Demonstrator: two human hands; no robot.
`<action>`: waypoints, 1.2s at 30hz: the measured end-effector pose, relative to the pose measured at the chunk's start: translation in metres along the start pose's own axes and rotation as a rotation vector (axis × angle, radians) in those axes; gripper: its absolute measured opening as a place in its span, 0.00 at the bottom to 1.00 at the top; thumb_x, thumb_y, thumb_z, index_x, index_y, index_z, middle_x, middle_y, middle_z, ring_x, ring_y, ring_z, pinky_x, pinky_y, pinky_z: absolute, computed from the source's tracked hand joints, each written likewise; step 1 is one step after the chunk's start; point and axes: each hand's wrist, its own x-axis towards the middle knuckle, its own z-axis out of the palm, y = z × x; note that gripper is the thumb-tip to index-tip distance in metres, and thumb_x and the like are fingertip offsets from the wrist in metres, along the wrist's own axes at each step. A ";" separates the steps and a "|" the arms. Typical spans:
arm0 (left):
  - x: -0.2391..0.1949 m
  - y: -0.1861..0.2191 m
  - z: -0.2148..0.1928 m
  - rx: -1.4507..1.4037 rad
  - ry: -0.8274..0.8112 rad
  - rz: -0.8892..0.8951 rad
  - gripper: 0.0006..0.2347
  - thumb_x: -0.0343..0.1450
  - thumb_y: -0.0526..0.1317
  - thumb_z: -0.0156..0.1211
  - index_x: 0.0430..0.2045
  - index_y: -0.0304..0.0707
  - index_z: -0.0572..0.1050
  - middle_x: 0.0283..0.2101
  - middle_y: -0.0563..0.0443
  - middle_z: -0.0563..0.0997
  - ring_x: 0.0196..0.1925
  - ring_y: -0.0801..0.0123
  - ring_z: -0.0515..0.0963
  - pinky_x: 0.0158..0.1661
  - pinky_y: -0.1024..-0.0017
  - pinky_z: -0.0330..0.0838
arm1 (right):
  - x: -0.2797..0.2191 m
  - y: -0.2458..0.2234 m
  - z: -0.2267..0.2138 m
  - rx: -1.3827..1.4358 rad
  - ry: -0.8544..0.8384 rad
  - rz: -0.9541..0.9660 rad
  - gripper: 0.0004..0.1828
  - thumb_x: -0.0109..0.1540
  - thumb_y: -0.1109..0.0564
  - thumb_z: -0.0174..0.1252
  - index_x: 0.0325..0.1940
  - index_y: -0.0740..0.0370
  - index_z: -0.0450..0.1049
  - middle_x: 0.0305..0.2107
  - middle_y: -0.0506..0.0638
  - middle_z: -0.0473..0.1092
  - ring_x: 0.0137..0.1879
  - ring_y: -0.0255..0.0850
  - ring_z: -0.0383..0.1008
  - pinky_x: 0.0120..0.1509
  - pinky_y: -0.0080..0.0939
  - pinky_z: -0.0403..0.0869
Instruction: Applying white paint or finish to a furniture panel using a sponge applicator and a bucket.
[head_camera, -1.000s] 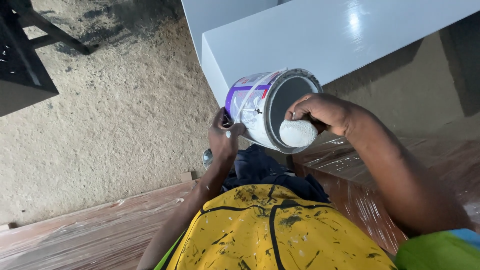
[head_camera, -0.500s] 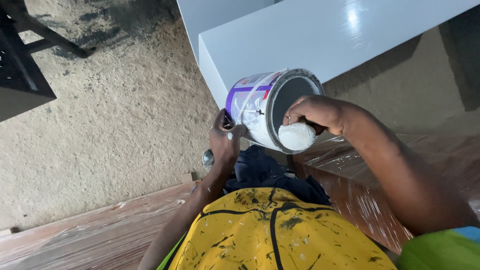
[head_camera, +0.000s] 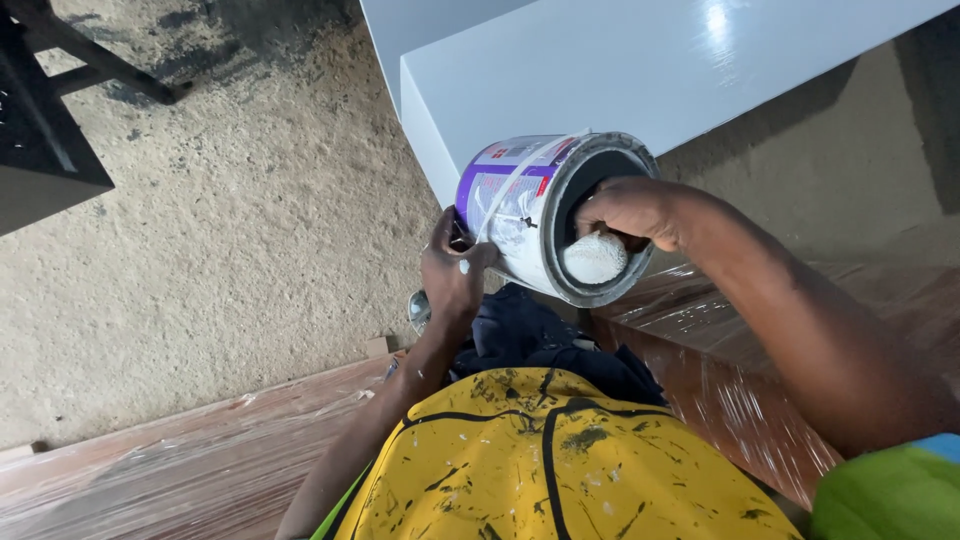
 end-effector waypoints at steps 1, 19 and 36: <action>0.003 -0.004 0.000 0.000 0.001 0.000 0.40 0.53 0.45 0.58 0.66 0.31 0.64 0.54 0.27 0.78 0.57 0.41 0.79 0.54 0.50 0.72 | -0.005 -0.007 0.004 0.000 0.000 -0.001 0.09 0.50 0.59 0.62 0.23 0.71 0.76 0.18 0.60 0.67 0.25 0.52 0.72 0.30 0.48 0.65; 0.035 -0.050 -0.006 -0.025 0.049 0.011 0.35 0.54 0.45 0.59 0.60 0.30 0.72 0.42 0.30 0.83 0.45 0.42 0.83 0.42 0.47 0.76 | -0.019 -0.039 0.004 0.062 -0.143 0.001 0.16 0.51 0.56 0.62 0.37 0.72 0.74 0.32 0.66 0.69 0.40 0.58 0.72 0.45 0.54 0.69; 0.079 -0.097 -0.038 -0.594 0.678 -0.291 0.18 0.60 0.31 0.50 0.45 0.31 0.70 0.39 0.45 0.74 0.40 0.54 0.81 0.50 0.33 0.78 | 0.203 0.109 -0.044 0.950 -0.126 -0.113 0.15 0.62 0.58 0.62 0.54 0.62 0.76 0.26 0.52 0.74 0.28 0.41 0.74 0.32 0.37 0.76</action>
